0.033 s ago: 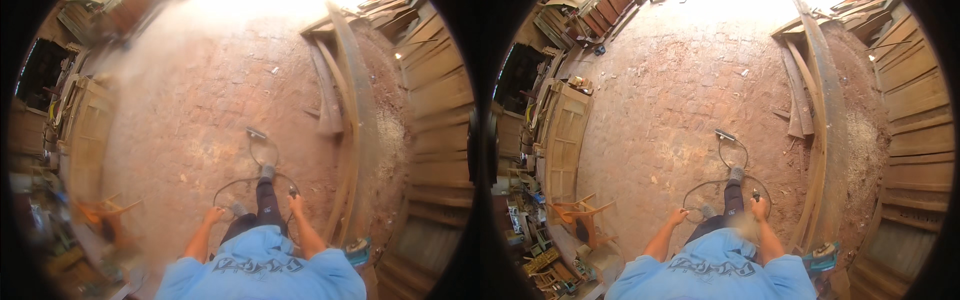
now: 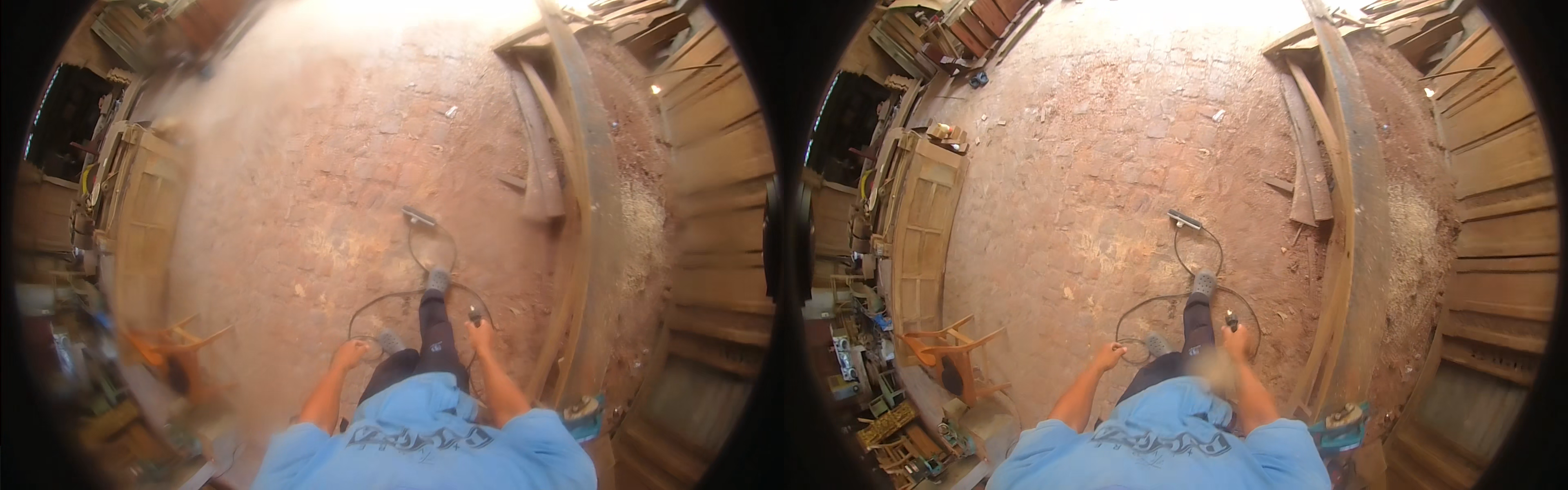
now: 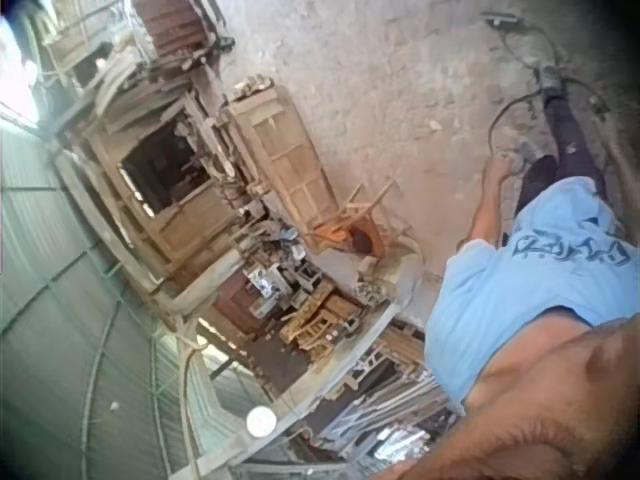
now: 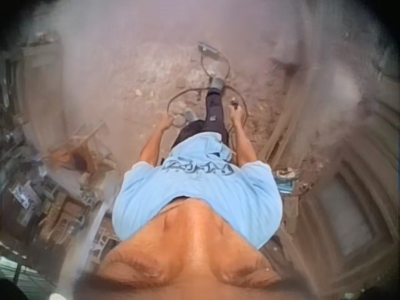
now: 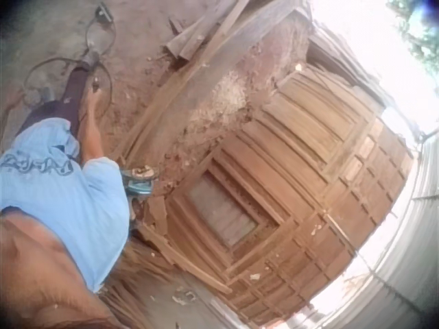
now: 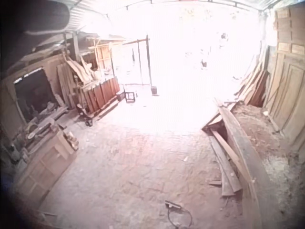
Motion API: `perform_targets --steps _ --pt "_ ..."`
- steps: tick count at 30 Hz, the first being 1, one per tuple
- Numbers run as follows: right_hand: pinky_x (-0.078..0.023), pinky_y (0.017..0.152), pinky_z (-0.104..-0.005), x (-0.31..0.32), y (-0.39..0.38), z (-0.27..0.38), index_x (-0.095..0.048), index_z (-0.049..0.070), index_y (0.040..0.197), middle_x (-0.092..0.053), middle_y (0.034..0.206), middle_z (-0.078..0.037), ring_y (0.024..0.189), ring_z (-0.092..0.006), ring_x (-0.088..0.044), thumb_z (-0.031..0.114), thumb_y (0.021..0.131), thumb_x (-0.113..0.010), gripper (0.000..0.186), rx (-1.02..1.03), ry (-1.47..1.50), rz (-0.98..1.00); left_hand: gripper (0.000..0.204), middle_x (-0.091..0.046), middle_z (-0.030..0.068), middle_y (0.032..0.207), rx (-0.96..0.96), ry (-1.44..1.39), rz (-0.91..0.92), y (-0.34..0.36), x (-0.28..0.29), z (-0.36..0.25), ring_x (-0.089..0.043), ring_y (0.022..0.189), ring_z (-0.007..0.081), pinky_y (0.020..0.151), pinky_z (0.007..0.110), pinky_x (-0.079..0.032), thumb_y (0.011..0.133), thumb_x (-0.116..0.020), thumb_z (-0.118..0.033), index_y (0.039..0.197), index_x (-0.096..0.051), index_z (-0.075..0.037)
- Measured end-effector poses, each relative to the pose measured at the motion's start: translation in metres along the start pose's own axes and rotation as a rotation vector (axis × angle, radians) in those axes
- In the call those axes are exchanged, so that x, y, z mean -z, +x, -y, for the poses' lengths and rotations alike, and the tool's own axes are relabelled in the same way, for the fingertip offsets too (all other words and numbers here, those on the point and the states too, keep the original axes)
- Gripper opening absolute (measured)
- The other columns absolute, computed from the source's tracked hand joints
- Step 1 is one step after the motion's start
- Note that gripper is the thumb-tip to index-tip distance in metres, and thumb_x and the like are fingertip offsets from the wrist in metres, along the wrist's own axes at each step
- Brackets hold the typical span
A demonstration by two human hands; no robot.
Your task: The person marks a wooden plank with a pencil and square, then uses a circular saw to cut the plank. The person handles the plank and saw throughout the process.
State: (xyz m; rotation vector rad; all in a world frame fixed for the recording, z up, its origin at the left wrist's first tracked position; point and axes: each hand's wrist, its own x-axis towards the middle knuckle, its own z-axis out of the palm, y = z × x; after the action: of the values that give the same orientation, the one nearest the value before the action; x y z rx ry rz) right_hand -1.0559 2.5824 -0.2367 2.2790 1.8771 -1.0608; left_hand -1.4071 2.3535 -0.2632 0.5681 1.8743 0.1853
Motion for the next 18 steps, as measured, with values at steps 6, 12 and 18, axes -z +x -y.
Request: perform_targets --steps 6,12,18 --pt "-0.052 0.074 -0.0516 -0.076 0.102 0.038 -0.074 0.004 0.090 -0.071 0.086 -0.025 0.083 -0.0439 -0.069 0.037 0.087 -0.069 0.034 0.038 -0.083 0.461 0.053 -0.071 0.0240 0.116 0.019 0.164 0.067 0.149 -0.028 -0.067 -0.068 0.110 0.0375 0.094 0.045 -0.052 0.091 -0.070 -0.042 0.122 -0.067 0.001" --pt "-0.050 0.068 -0.0541 -0.103 0.140 0.060 -0.067 0.007 0.074 -0.067 0.078 -0.020 0.077 -0.0420 -0.065 0.033 0.080 -0.072 0.027 0.198 -0.019 0.458 0.052 -0.064 0.0246 0.124 -0.038 0.515 -0.086 0.385 -0.032 -0.199 -0.060 0.116 0.0408 0.098 0.050 -0.048 0.094 -0.066 -0.038 0.132 -0.058 -0.004" --pt "-0.046 0.055 -0.0431 -0.106 0.200 0.062 -0.058 0.010 0.064 -0.059 0.065 -0.007 0.064 -0.0288 -0.060 0.018 0.067 -0.074 0.018 0.252 0.069 0.269 0.060 -0.063 0.0162 0.126 -0.409 0.891 -0.303 0.586 -0.074 -0.303 -0.057 0.118 0.0333 0.097 0.047 -0.045 0.085 -0.073 -0.033 0.136 -0.055 -0.007"
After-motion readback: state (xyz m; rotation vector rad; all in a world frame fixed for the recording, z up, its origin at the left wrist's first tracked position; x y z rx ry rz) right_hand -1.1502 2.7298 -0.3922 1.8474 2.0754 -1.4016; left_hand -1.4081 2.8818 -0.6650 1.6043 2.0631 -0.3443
